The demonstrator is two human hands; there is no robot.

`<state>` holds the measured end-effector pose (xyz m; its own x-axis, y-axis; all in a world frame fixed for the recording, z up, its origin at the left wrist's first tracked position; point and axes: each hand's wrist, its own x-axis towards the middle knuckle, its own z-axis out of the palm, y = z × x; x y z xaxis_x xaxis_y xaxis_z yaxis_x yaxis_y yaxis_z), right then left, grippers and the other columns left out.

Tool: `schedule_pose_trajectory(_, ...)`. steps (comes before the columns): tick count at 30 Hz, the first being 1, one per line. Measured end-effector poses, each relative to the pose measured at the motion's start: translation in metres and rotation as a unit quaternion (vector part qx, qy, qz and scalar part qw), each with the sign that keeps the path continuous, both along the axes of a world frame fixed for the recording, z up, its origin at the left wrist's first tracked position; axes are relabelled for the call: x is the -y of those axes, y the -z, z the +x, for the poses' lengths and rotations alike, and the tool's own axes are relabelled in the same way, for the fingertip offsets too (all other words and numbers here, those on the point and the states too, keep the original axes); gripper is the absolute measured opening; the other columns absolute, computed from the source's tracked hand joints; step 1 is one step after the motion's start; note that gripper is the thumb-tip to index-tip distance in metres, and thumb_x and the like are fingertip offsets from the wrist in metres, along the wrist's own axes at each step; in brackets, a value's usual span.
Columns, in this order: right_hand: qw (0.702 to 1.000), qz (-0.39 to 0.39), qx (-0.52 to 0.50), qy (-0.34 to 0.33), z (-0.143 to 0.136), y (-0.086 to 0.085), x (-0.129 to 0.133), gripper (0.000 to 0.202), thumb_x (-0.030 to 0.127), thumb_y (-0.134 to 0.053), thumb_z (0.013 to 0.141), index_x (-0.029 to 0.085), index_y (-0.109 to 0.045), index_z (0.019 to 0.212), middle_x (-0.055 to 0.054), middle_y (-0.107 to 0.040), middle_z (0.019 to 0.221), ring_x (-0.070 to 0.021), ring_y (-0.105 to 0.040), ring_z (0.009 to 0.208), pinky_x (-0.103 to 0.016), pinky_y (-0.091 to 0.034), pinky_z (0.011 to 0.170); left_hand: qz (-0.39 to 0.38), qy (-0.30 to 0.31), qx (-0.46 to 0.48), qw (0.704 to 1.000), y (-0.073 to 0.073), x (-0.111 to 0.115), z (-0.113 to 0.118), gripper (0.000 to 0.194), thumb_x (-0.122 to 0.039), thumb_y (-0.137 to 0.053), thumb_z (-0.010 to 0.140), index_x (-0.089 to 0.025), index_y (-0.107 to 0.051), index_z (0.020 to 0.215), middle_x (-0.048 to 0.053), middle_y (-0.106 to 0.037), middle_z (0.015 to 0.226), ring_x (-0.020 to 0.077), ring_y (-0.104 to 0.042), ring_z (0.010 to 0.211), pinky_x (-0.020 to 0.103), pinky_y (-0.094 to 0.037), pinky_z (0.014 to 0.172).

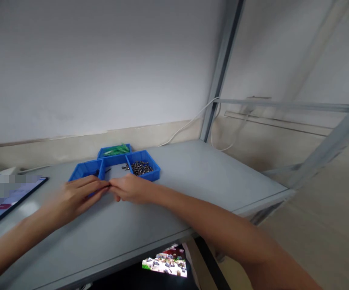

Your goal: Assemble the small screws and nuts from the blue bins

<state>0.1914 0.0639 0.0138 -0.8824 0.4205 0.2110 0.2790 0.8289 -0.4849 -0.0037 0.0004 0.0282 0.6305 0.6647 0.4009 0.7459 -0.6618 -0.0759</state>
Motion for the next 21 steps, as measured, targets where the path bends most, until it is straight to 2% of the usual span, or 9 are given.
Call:
schedule_pose_trajectory(3, 0.996, -0.079, -0.045, 0.014, -0.001, 0.003, -0.001, 0.024, 0.027, -0.04, 0.089, 0.014, -0.058, 0.081, 0.001, -0.06, 0.064, -0.0079, -0.055, 0.056, -0.02, -0.042, 0.056, 0.013, -0.009, -0.013, 1.0, -0.024, -0.006, 0.009, 0.023, -0.029, -0.039, 0.09, -0.019, -0.06, 0.089, 0.003, -0.059, 0.08, 0.0152, -0.057, 0.072, 0.027, -0.045, 0.064)
schedule_pose_trajectory(7, 0.991, -0.127, -0.037, 0.014, -0.004, 0.007, 0.001, 0.028, 0.028, -0.048, 0.085, 0.012, -0.059, 0.106, 0.0, -0.062, 0.065, -0.0083, -0.056, 0.054, -0.02, -0.044, 0.056, 0.075, -0.031, 0.069, 0.994, -0.064, -0.022, 0.038, 0.012, -0.021, -0.045, 0.082, -0.016, -0.056, 0.083, 0.001, -0.059, 0.076, 0.0109, -0.054, 0.061, 0.022, -0.043, 0.058)
schedule_pose_trajectory(10, 0.992, -0.126, 0.005, 0.007, -0.005, 0.008, 0.003, 0.031, 0.026, -0.048, 0.085, 0.011, -0.058, 0.11, -0.003, -0.064, 0.067, -0.0093, -0.058, 0.057, -0.02, -0.044, 0.058, 0.136, 0.002, 0.108, 0.985, -0.078, -0.041, 0.063, 0.008, -0.018, -0.045, 0.078, -0.016, -0.053, 0.078, -0.003, -0.056, 0.064, 0.0088, -0.053, 0.056, 0.02, -0.041, 0.056)
schedule_pose_trajectory(13, 0.992, -0.123, 0.04, 0.003, -0.005, 0.008, 0.003, 0.031, 0.024, -0.048, 0.085, 0.01, -0.058, 0.111, -0.004, -0.067, 0.07, -0.01, -0.059, 0.059, -0.021, -0.043, 0.061, 0.195, 0.038, 0.057, 0.978, -0.075, -0.058, 0.071, 0.013, -0.018, -0.04, 0.079, -0.017, -0.052, 0.079, -0.003, -0.057, 0.066, 0.0091, -0.053, 0.057, 0.02, -0.039, 0.054)
schedule_pose_trajectory(15, 0.991, -0.126, 0.05, 0.002, -0.005, 0.01, 0.002, 0.031, 0.024, -0.048, 0.085, 0.011, -0.058, 0.111, -0.004, -0.067, 0.071, -0.0098, -0.059, 0.058, -0.022, -0.043, 0.063, 0.217, 0.052, -0.006, 0.975, -0.066, -0.062, 0.064, 0.015, -0.019, -0.037, 0.08, -0.017, -0.052, 0.078, -0.001, -0.057, 0.067, 0.0102, -0.053, 0.059, 0.021, -0.038, 0.053)
schedule_pose_trajectory(17, 0.99, -0.129, 0.05, -0.002, -0.005, 0.012, 0.0, 0.031, 0.024, -0.047, 0.084, 0.012, -0.059, 0.111, -0.003, -0.067, 0.07, -0.0094, -0.059, 0.058, -0.022, -0.043, 0.063, 0.196, 0.061, -0.06, 0.977, -0.052, -0.059, 0.048, 0.017, -0.019, -0.036, 0.082, -0.017, -0.051, 0.076, 0.0, -0.056, 0.066, 0.0104, -0.052, 0.057, 0.021, -0.036, 0.051)
schedule_pose_trajectory(21, 0.988, -0.146, 0.051, 0.004, -0.006, 0.016, -0.003, 0.028, 0.025, -0.049, 0.083, 0.011, -0.059, 0.105, -0.003, -0.064, 0.069, -0.0096, -0.058, 0.058, -0.021, -0.043, 0.058, 0.107, 0.064, -0.082, 0.989, -0.017, -0.037, 0.012, 0.018, -0.02, -0.037, 0.086, -0.017, -0.05, 0.075, 0.0, -0.053, 0.066, 0.0108, -0.051, 0.057, 0.022, -0.038, 0.051)
